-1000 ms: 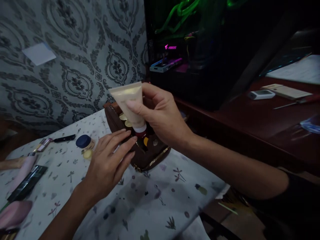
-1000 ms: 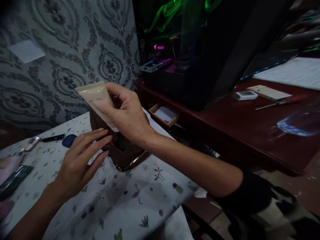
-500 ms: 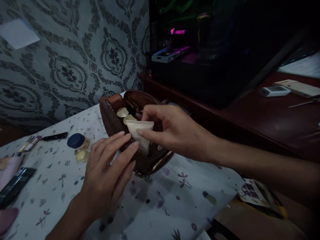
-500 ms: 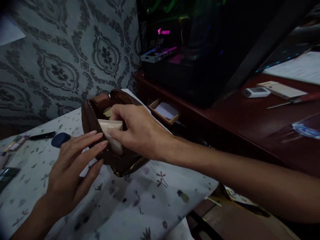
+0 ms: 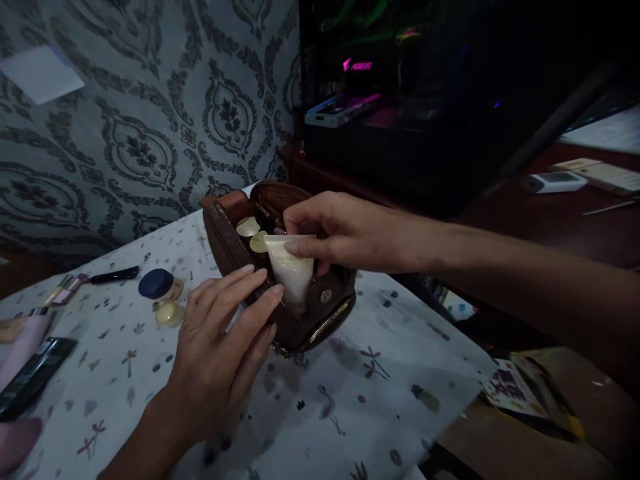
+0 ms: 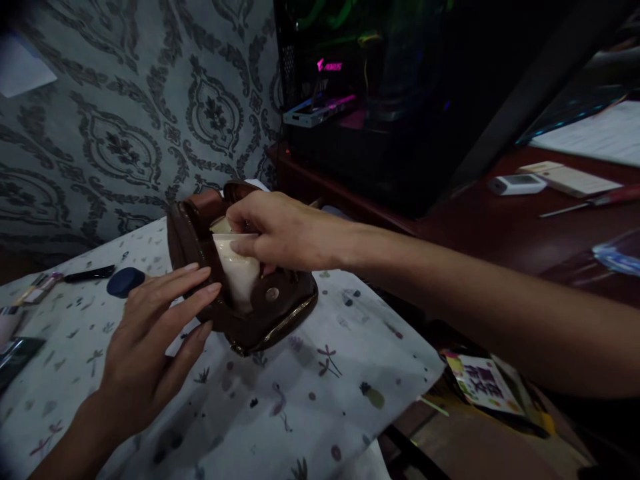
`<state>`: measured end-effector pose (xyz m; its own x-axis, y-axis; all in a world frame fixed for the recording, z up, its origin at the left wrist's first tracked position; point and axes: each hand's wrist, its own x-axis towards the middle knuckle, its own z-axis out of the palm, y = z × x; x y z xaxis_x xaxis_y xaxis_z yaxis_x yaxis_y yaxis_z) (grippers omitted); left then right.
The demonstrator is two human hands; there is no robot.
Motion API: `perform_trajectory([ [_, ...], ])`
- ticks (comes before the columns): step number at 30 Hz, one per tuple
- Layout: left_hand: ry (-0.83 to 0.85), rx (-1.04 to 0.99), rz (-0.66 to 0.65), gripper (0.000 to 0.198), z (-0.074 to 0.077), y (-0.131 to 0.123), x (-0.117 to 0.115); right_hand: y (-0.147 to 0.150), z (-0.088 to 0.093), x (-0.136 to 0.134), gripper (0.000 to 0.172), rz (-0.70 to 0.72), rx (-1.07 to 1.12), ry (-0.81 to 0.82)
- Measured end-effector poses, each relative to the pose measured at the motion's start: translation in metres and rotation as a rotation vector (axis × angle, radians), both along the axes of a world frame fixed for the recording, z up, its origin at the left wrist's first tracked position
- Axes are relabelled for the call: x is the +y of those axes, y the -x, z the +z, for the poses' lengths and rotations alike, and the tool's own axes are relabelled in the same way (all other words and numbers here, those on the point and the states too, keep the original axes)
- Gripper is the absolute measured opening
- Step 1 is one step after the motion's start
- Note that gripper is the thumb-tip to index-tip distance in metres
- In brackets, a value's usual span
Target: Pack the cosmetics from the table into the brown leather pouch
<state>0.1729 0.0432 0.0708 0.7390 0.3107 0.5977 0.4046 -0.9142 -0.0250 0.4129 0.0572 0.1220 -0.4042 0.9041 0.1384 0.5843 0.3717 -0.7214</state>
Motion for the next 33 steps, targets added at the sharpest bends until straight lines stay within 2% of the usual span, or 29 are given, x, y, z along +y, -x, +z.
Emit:
perform_trajectory([
  [2,0.002,0.004,0.0,0.036,0.0,0.0,0.0,0.0,0.0,0.003,0.019,0.023,-0.02,0.022],
  [5,-0.001,-0.007,0.0,0.036,0.0,0.0,0.0,0.002,0.003,0.003,0.022,0.031,-0.069,-0.033],
  [7,-0.005,-0.02,-0.003,0.037,-0.001,0.0,0.0,0.002,0.007,0.003,0.02,-0.047,-0.049,-0.105],
  [11,-0.008,-0.039,-0.003,0.036,-0.003,-0.001,0.0,0.004,0.014,0.004,0.015,-0.301,0.041,-0.266],
  [14,-0.014,-0.059,0.002,0.038,-0.005,0.0,-0.001,0.008,0.012,0.006,0.013,-0.381,0.013,-0.373],
  [22,-0.018,-0.051,-0.015,0.046,-0.01,0.002,0.002,0.026,0.003,0.01,0.013,-0.335,-0.142,-0.412],
  [25,-0.01,-0.055,-0.008,0.048,-0.01,0.001,0.001,0.035,0.0,0.014,0.015,-0.299,-0.22,-0.359],
  [30,-0.019,-0.053,0.016,0.049,-0.01,0.001,-0.001,0.046,-0.014,0.023,0.016,-0.097,-0.358,-0.132],
  [33,-0.027,-0.043,0.022,0.048,-0.011,0.002,-0.001,0.045,-0.016,0.025,0.021,-0.093,-0.405,-0.079],
])
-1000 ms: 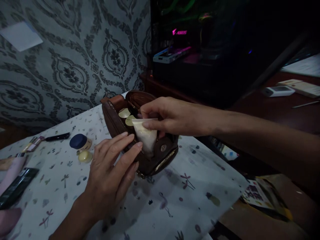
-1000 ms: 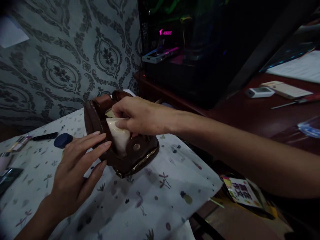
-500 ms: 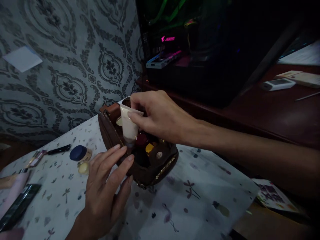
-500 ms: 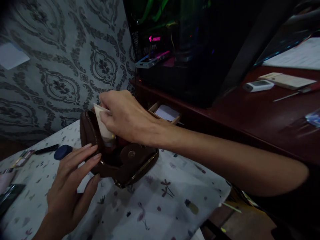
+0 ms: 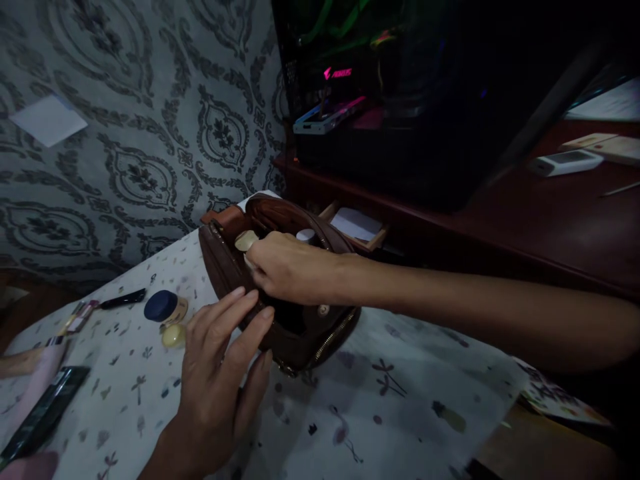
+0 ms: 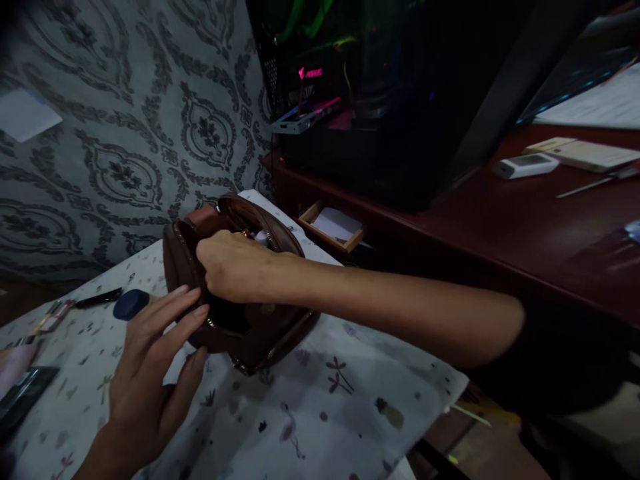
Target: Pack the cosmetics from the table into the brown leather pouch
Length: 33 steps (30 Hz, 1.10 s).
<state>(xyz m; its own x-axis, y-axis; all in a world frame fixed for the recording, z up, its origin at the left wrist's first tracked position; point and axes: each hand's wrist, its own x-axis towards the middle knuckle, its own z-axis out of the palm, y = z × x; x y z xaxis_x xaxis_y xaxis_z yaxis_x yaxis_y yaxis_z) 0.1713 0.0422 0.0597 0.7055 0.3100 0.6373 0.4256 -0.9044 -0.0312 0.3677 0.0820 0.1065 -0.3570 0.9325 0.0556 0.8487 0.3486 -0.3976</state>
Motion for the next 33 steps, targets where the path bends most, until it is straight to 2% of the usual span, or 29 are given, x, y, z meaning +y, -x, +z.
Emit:
perform_trajectory([
  [7,-0.026,0.065,0.011,0.048,-0.0016,0.0013,0.0025,-0.0027,0.0091,-0.0041,0.023,-0.023,0.008,0.002],
  [18,-0.059,0.048,0.019,0.045,-0.0059,-0.0024,0.0011,-0.0071,0.0053,-0.0042,0.022,-0.008,0.049,0.039],
  [26,-0.062,0.026,0.022,0.042,-0.0074,-0.0059,0.0008,-0.005,0.0059,-0.0062,0.024,0.028,-0.024,0.047],
  [29,-0.066,0.041,0.023,0.044,-0.0069,-0.0055,0.0019,-0.0079,0.0069,-0.0086,0.022,0.002,-0.016,0.074],
  [33,-0.07,0.043,0.027,0.048,-0.0062,-0.0039,0.0027,-0.0106,0.0061,-0.0087,0.026,-0.055,0.092,0.021],
])
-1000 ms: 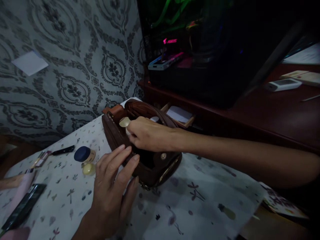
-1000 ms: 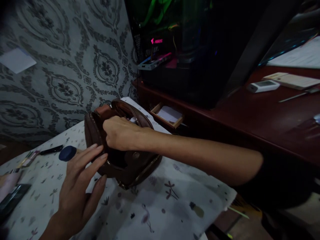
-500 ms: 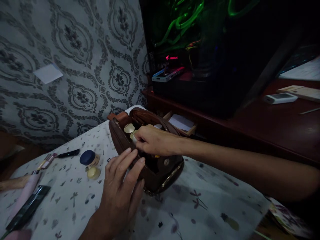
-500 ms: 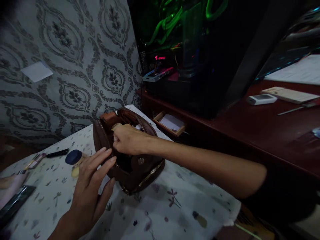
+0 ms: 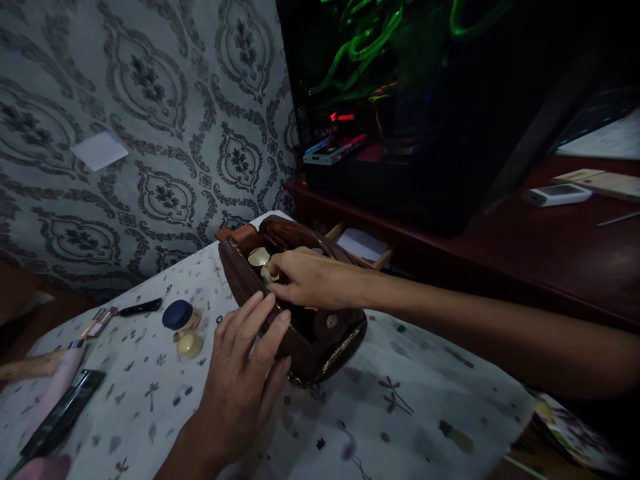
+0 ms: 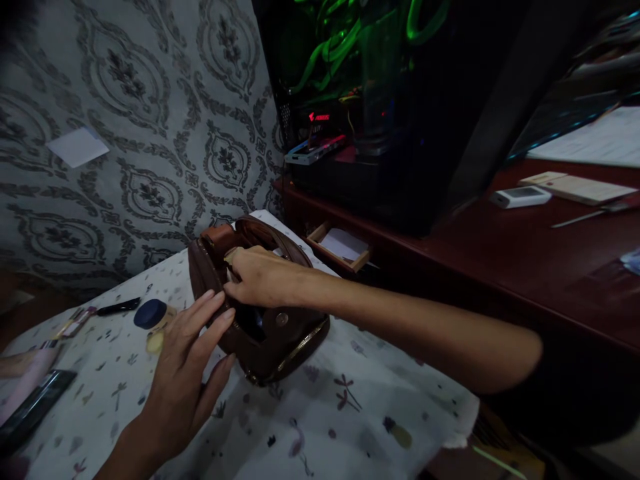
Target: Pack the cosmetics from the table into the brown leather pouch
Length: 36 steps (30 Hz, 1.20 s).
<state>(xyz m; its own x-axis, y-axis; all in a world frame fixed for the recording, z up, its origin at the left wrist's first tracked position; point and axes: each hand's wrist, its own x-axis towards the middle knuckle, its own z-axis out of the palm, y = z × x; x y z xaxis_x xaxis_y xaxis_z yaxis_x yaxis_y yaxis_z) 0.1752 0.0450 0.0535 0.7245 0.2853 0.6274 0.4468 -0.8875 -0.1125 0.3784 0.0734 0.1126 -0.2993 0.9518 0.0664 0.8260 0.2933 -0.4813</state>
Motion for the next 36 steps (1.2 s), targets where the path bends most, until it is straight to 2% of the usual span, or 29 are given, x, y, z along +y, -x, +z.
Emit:
perform_trajectory([
  [3,-0.003,0.005,-0.003,0.048,0.0,0.001,0.0,0.0,-0.001,0.0,0.029,-0.004,0.094,-0.019],
  [8,0.008,0.032,-0.018,0.048,0.002,0.001,-0.001,0.001,-0.002,-0.002,0.033,0.093,0.168,-0.083],
  [16,0.004,0.046,-0.012,0.05,0.003,0.001,-0.001,0.0,-0.005,-0.003,0.023,0.058,0.14,-0.09],
  [19,0.003,0.043,-0.014,0.047,0.003,0.0,-0.001,0.002,-0.007,-0.002,0.016,0.09,0.089,-0.007],
  [21,0.001,0.039,-0.014,0.047,0.003,0.0,-0.001,0.003,-0.01,-0.001,0.016,0.109,0.044,0.034],
  [26,-0.007,0.051,-0.021,0.047,0.004,0.0,-0.001,0.003,-0.011,-0.001,0.018,0.078,0.02,-0.014],
  [33,0.014,0.062,-0.03,0.052,0.005,0.002,-0.001,0.0,-0.01,0.002,0.025,0.213,0.076,0.078],
  [36,0.018,0.059,-0.033,0.056,0.005,0.002,0.0,0.001,-0.009,0.004,0.021,0.157,0.104,0.021],
])
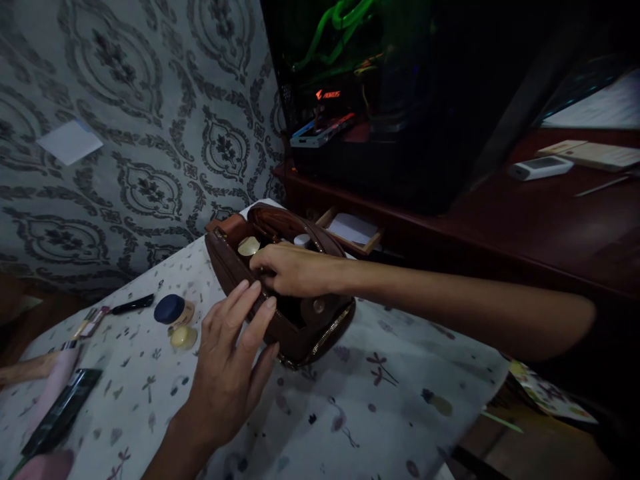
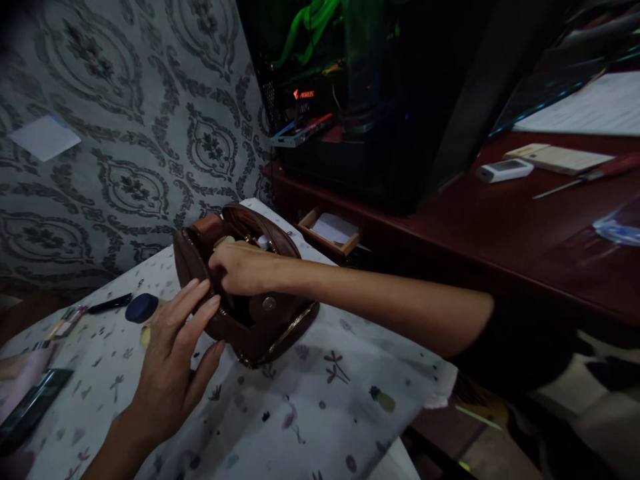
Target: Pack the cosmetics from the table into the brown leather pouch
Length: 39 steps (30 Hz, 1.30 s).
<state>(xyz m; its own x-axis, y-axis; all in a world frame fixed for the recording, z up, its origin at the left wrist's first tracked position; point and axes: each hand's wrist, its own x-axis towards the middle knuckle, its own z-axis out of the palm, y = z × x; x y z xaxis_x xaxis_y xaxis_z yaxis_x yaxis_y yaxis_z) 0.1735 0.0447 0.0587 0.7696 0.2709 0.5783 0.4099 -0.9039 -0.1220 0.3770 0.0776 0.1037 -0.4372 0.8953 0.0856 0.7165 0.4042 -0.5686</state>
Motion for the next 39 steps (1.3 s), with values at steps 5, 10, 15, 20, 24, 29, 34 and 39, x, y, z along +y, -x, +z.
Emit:
perform_trajectory([
  [5,0.013,-0.017,-0.01,0.06,-0.001,-0.001,0.001,0.006,0.005,0.003,0.017,-0.097,-0.021,-0.107],
  [10,0.018,-0.003,-0.004,0.061,-0.002,0.0,0.001,0.002,0.007,0.009,0.017,-0.072,0.004,-0.211],
  [15,0.029,-0.013,0.002,0.061,-0.003,0.001,0.001,-0.003,-0.001,0.013,0.019,-0.023,-0.024,-0.22],
  [20,0.045,-0.009,0.005,0.065,-0.005,0.002,0.001,-0.001,-0.008,0.013,0.02,-0.06,-0.05,-0.194],
  [24,0.052,-0.008,0.005,0.068,-0.005,0.002,0.001,-0.004,-0.006,0.007,0.02,-0.032,-0.09,-0.119],
  [29,0.051,-0.002,0.0,0.068,-0.004,0.002,0.001,-0.006,0.0,0.0,0.019,0.03,-0.107,-0.069],
  [34,0.043,0.001,-0.001,0.064,-0.004,0.002,0.0,-0.004,0.004,-0.004,0.018,0.021,-0.184,0.009],
  [39,0.027,-0.001,0.002,0.06,-0.004,0.001,0.0,-0.005,0.009,-0.008,0.02,0.043,-0.227,-0.015],
])
